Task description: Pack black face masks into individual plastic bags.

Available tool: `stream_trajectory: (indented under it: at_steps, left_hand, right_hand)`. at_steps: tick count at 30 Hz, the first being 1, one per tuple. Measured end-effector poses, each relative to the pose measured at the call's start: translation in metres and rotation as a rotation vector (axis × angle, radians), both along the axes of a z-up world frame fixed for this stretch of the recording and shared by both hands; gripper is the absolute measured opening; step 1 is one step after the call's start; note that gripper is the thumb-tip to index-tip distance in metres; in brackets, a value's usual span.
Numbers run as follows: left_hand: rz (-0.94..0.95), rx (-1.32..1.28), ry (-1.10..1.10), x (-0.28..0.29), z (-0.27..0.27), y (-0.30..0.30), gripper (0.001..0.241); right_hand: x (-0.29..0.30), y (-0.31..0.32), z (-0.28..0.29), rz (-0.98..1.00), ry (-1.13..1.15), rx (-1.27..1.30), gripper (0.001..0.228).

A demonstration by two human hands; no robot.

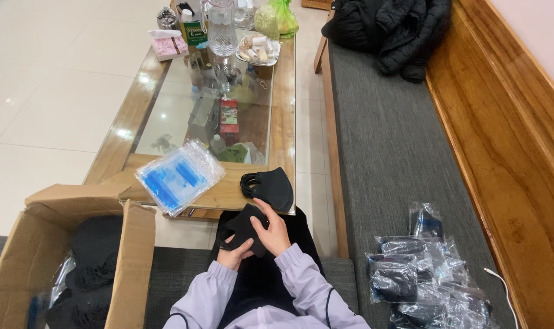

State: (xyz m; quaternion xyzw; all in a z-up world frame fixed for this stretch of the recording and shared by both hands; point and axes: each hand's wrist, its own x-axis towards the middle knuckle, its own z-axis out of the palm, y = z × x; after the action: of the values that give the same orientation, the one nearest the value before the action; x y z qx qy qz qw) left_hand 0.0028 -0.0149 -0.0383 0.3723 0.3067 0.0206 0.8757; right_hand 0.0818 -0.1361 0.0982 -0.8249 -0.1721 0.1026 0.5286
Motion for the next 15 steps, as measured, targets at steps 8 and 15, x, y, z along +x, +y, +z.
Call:
stream_trajectory:
  at_steps: [8, 15]
  left_hand:
    - [-0.046, 0.057, -0.008, -0.001, -0.004, -0.002, 0.051]
    - [-0.022, 0.067, -0.023, 0.002, -0.025, -0.001, 0.043]
  right_hand:
    - [-0.002, 0.002, 0.0, 0.014, -0.375, 0.032, 0.031]
    - [-0.005, 0.004, 0.005, -0.051, -0.645, -0.038, 0.005]
